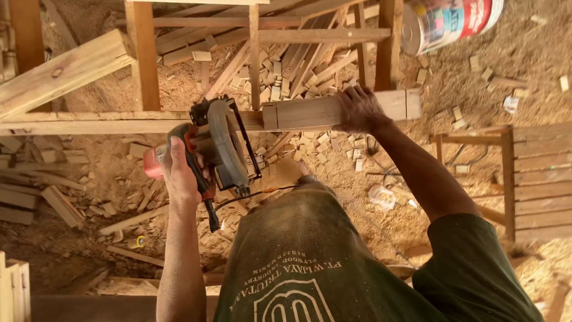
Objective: The person uses a circular saw to cut wooden planks into smaller pieces. They repeatedly position the planks on a workbench, cut them, and move the cut pieces aside.
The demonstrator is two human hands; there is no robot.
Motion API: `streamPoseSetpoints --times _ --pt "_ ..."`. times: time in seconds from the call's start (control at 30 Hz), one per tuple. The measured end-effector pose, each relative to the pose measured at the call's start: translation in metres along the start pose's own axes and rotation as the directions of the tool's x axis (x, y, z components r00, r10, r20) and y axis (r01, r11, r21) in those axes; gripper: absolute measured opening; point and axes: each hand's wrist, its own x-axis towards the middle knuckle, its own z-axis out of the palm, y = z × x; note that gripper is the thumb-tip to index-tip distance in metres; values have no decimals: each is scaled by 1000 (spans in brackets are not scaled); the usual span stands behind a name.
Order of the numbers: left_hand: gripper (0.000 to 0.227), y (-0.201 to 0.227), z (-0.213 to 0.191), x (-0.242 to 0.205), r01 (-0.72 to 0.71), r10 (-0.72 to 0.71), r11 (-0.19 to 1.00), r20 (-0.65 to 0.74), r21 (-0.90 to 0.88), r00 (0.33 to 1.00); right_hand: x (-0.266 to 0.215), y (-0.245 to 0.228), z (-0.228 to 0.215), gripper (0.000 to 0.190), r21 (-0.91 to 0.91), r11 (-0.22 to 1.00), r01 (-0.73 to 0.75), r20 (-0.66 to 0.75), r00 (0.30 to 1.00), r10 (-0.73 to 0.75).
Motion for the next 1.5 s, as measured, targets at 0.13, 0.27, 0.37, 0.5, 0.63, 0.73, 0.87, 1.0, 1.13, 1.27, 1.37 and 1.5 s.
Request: streamPoseSetpoints --times 0.13,0.27,0.37,0.5,0.63,0.73,0.87,1.0,1.13,1.27,1.37,1.5 --pt "84 -9 -8 -7 427 -426 904 -179 -37 887 17 1 -13 107 -34 998 -48 -49 998 46" --pt "89 -36 -16 -12 253 -250 967 -151 5 957 62 -14 -26 101 80 996 31 -234 972 -12" --pt "90 -60 -18 -11 85 -86 996 -148 -12 985 137 -20 -45 97 17 993 121 -349 931 -107" --pt "84 -79 -18 -13 264 -277 960 -151 -98 949 257 -44 -72 103 -46 980 195 -295 934 -200" --pt "76 -70 -15 -15 185 -199 977 -139 -110 970 355 -85 -84 111 -91 985 145 -184 970 -160" --pt "75 -57 -15 -16 205 -218 974 -142 -98 966 402 -107 -79 107 -49 981 186 -200 961 -192" --pt "69 -48 -11 -22 285 -304 948 -134 -142 943 428 -122 -66 104 4 956 292 -305 911 -277" --pt "60 -46 -11 -22 246 -272 947 -108 -207 956 456 -136 -73 100 0 973 230 -395 894 -211" --pt "54 -44 -9 -25 271 -292 945 -96 -180 952 470 -136 -87 98 -189 979 81 -181 977 -116" --pt "56 -44 -7 -27 275 -299 942 -110 -191 948 465 -168 -77 93 -110 993 47 -158 985 -64" --pt "64 -46 -8 -24 254 -272 954 -105 -158 957 470 -216 -55 101 -156 970 187 -232 948 -220" --pt "75 -46 -10 -26 242 -261 940 -53 -243 964 503 -295 -11 123 -108 918 382 -89 916 -391"
